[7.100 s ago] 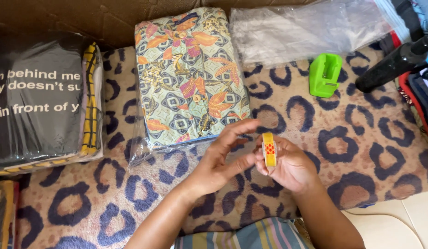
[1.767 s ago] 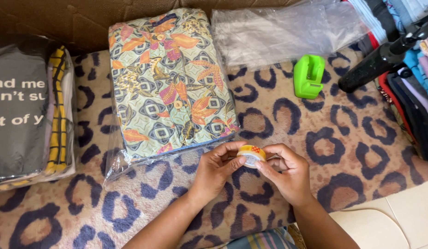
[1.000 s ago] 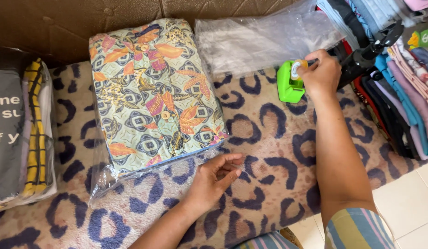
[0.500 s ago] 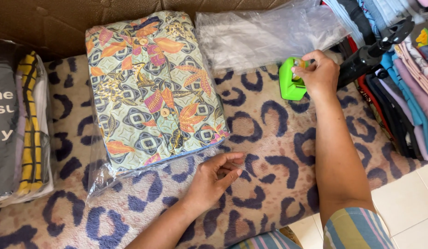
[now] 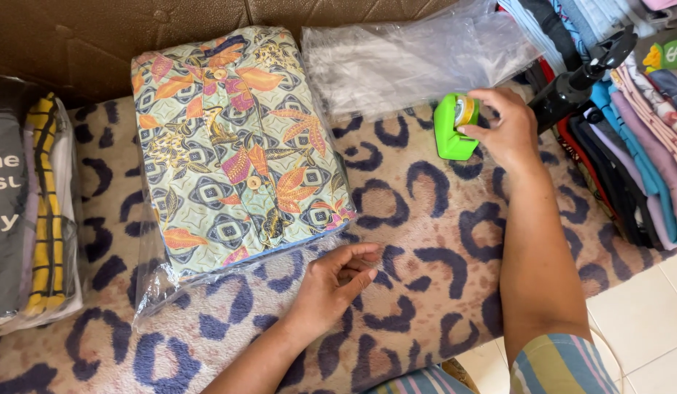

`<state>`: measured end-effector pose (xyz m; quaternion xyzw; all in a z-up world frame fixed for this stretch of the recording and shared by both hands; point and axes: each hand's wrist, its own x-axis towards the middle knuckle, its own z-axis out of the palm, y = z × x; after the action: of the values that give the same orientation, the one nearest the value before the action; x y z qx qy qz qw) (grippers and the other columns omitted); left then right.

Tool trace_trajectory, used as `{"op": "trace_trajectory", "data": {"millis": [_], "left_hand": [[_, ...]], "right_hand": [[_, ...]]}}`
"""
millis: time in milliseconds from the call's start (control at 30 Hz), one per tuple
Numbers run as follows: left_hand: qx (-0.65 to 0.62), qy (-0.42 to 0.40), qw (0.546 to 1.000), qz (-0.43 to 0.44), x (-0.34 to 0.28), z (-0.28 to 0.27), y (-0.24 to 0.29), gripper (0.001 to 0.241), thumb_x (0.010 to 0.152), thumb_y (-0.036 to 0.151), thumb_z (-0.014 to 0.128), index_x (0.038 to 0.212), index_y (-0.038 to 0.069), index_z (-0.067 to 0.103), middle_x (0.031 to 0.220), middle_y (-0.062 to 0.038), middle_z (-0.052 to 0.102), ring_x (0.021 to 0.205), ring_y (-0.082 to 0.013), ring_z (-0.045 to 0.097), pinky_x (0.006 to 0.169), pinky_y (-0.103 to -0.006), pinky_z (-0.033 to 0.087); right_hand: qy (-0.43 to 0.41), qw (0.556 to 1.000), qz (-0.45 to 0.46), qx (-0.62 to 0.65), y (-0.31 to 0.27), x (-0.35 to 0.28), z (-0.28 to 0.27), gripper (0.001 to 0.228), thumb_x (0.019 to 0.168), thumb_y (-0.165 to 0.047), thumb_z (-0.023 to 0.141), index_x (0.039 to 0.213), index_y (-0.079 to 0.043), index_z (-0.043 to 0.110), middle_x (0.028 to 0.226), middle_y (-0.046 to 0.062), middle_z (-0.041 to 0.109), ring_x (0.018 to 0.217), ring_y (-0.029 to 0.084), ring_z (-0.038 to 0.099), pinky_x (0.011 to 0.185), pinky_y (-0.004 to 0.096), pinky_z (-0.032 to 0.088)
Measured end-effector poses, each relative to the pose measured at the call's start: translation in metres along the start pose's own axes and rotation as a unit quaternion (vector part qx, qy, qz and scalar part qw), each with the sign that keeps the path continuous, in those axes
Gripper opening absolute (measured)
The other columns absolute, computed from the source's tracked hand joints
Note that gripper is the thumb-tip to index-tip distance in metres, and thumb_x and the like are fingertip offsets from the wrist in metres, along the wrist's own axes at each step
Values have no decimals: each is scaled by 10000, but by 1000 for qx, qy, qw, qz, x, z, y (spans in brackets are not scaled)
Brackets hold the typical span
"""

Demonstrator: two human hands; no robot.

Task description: The person sits on a leopard-print surface and uses a green tape dispenser to apply clear tape to a plastic-wrapped, patterned shirt. They pull tape from the dispenser, cut it, and press it onto the package to seal it.

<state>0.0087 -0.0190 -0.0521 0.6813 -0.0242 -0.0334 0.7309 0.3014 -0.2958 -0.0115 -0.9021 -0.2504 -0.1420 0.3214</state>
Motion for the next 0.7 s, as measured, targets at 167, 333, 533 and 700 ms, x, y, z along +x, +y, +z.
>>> {"op": "trace_trajectory", "data": {"millis": [167,333,533,700], "left_hand": [[1,-1,1000,5,1,0,-1,371,934,113,706,1301,62,678,1120,-80,756,937,-88,684,833,-205,589],[5,-1,1000,2,-1,0,0,361,938,119,697,1294,64,678,1129,-91,758,937,-91,687,826,-209,590],[3,1,1000,2,1,0,-2,365,932,108,706,1295,66,682,1117,-81,752,940,-92,685,830,-208,586],[4,-2,1000,7,1,0,0,362,937,114,701,1294,60,681,1120,-83,755,946,-93,689,844,-208,588]], "right_hand": [[2,988,-65,-137,3,10,4,480,764,-101,945,1216,-115,782,1183,111,725,1083,321,625,907,426,454],[-7,987,-44,-156,4,12,7,528,720,-120,960,1218,-145,787,1200,118,724,1078,310,640,887,442,477],[21,998,-22,64,23,6,12,435,823,32,861,1231,-42,728,1183,135,731,1083,198,679,953,281,522],[69,991,-62,96,27,2,17,211,938,57,828,1126,-14,767,1107,140,744,956,149,678,859,253,578]]}}
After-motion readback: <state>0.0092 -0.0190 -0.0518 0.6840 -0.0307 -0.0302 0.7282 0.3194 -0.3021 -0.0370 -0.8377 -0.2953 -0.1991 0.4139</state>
